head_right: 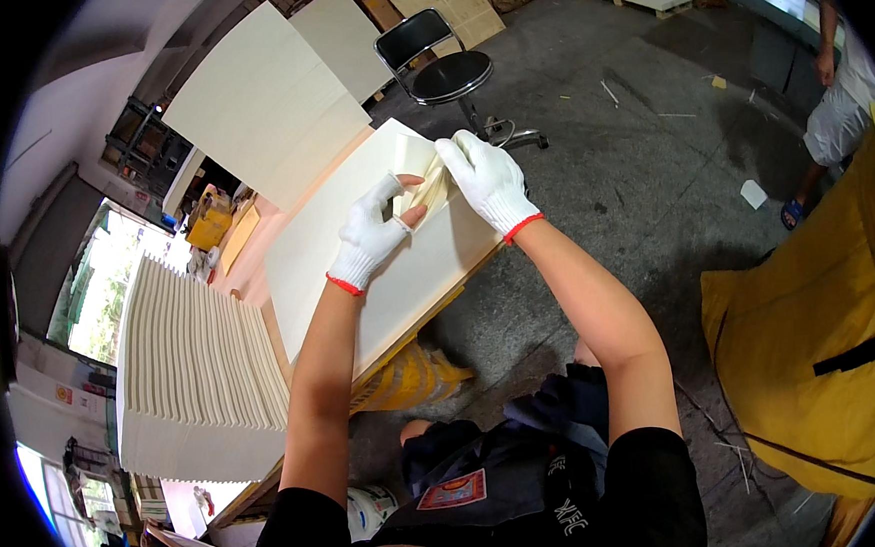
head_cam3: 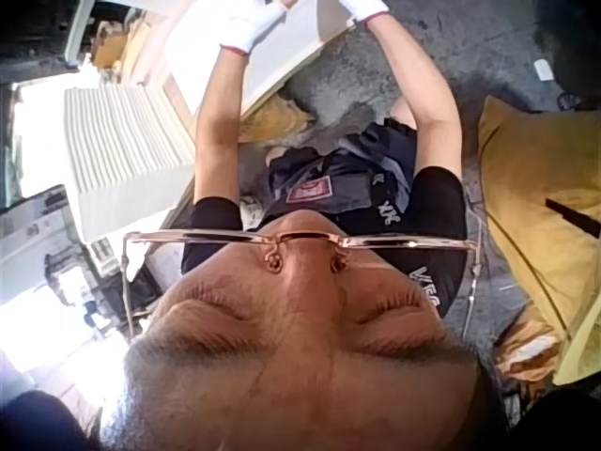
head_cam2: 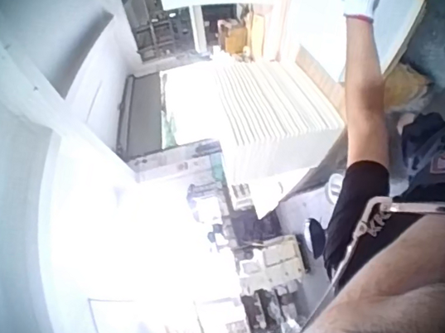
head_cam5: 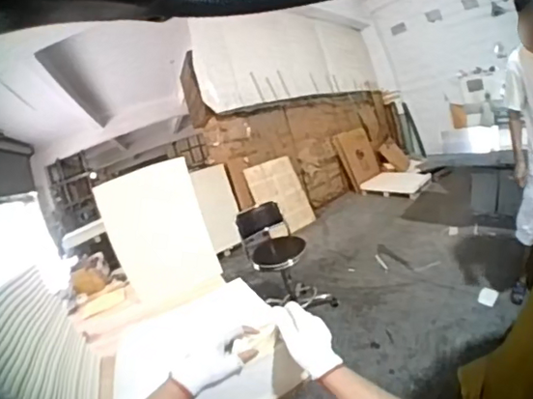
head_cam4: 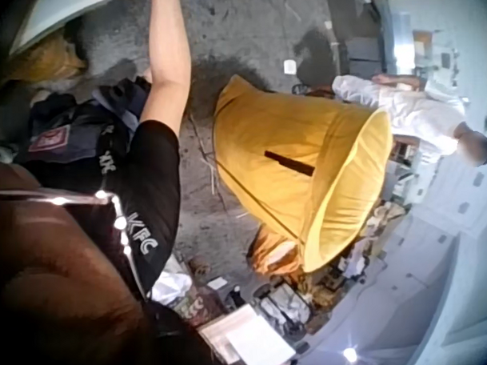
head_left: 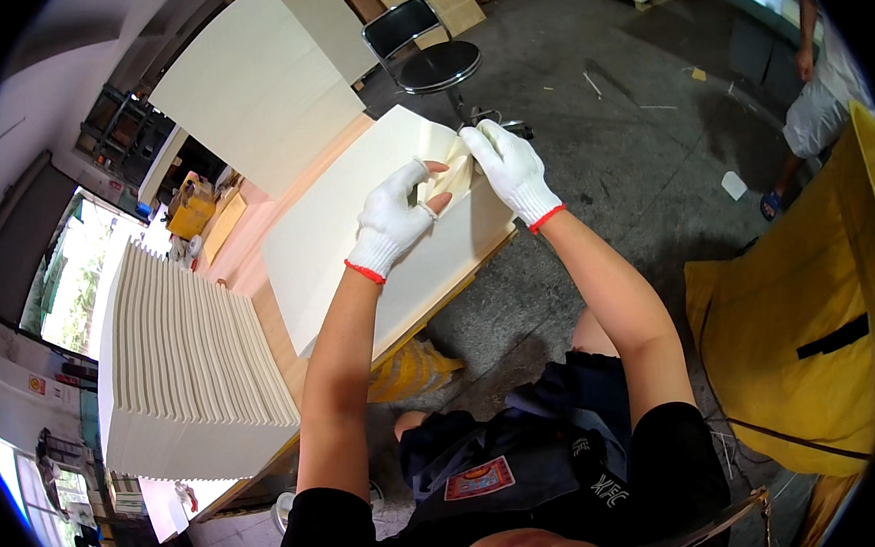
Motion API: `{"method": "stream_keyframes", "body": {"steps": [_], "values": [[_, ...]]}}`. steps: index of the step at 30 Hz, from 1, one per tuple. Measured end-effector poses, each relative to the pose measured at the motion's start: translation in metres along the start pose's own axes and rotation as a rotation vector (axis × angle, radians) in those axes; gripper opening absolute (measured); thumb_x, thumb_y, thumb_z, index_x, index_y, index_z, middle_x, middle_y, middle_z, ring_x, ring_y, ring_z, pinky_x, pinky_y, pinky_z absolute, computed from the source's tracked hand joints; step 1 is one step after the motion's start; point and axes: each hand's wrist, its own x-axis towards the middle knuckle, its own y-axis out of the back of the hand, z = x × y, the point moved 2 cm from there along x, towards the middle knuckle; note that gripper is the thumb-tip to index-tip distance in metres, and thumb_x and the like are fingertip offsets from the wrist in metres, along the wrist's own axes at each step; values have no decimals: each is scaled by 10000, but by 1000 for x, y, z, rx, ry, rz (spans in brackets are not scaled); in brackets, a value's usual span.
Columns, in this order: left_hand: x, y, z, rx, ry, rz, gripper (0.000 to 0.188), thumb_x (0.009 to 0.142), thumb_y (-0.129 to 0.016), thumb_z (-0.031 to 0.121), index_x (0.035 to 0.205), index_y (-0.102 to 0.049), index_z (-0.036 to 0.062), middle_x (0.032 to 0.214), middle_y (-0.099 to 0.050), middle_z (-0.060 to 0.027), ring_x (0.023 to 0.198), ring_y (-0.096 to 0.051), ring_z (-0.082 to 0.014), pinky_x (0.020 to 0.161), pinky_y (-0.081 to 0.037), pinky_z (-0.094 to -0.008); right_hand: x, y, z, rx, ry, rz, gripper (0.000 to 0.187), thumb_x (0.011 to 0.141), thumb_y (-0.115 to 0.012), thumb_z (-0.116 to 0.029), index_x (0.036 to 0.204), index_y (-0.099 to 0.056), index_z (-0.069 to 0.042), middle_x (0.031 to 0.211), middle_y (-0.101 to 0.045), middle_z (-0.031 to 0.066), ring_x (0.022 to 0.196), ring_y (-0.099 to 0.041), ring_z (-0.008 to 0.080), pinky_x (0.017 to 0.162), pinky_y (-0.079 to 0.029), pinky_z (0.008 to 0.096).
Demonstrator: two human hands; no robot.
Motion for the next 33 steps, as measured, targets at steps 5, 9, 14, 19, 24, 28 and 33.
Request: {"method": "stream_keyframes", "body": {"steps": [5, 9, 14, 19, 24, 28, 33], "values": [[1, -1, -2, -93, 20, -30, 392, 856, -768, 172, 1229, -664, 108, 1100, -686, -95, 1044, -635, -209, 927, -492, -334, -1, 0, 0, 9, -1, 5, 540, 1001, -431, -553, 849, -565, -52, 772, -603, 190, 762, -613, 399, 691, -445, 471], [0, 2, 5, -142, 29, -44, 324, 920, -654, 149, 1240, -655, 95, 1078, -687, -101, 1024, -635, -197, 922, -485, -320, -2, 2, -3, -6, -4, -8, 535, 996, -450, -556, 868, -585, -54, 770, -621, 174, 764, -628, 367, 702, -454, 446], [-2, 5, 13, -82, -47, 10, 328, 967, -487, 112, 1254, -643, 86, 1013, -698, -111, 953, -649, -197, 896, -486, -311, -3, 2, -5, -60, -6, -11, 517, 994, -476, -544, 905, -602, -51, 778, -635, 165, 767, -642, 344, 708, -453, 428], [1, 2, 3, -1, 0, -37, 308, 914, -685, 201, 1204, -656, 102, 1008, -710, -152, 946, -683, -289, 850, -523, -370, -1, 0, -5, -83, 2, -6, 487, 996, -472, -524, 914, -602, -62, 791, -636, 171, 778, -635, 372, 707, -454, 438], [0, 1, 8, -70, 121, -60, 397, 848, -790, 265, 1189, -664, 106, 1015, -717, -144, 902, -690, -270, 820, -524, -365, -3, -2, -7, -80, 23, 13, 499, 998, -438, -527, 868, -557, -60, 780, -633, 204, 785, -630, 420, 696, -446, 511], [3, -4, -6, 1, -74, 38, 380, 858, -781, 241, 1193, -664, 108, 1027, -720, -144, 830, -697, -248, 775, -530, -352, -2, -2, -5, -72, 23, 21, 499, 997, -437, -528, 871, -560, -61, 774, -632, 205, 784, -628, 424, 697, -447, 510], [1, 2, 11, -86, 78, -54, 358, 873, -744, 187, 1213, -666, 108, 1067, -714, -148, 922, -686, -252, 834, -521, -338, -2, -1, -4, -73, 8, 14, 513, 994, -435, -543, 879, -577, -64, 781, -642, 205, 788, -634, 421, 702, -452, 508]]}}
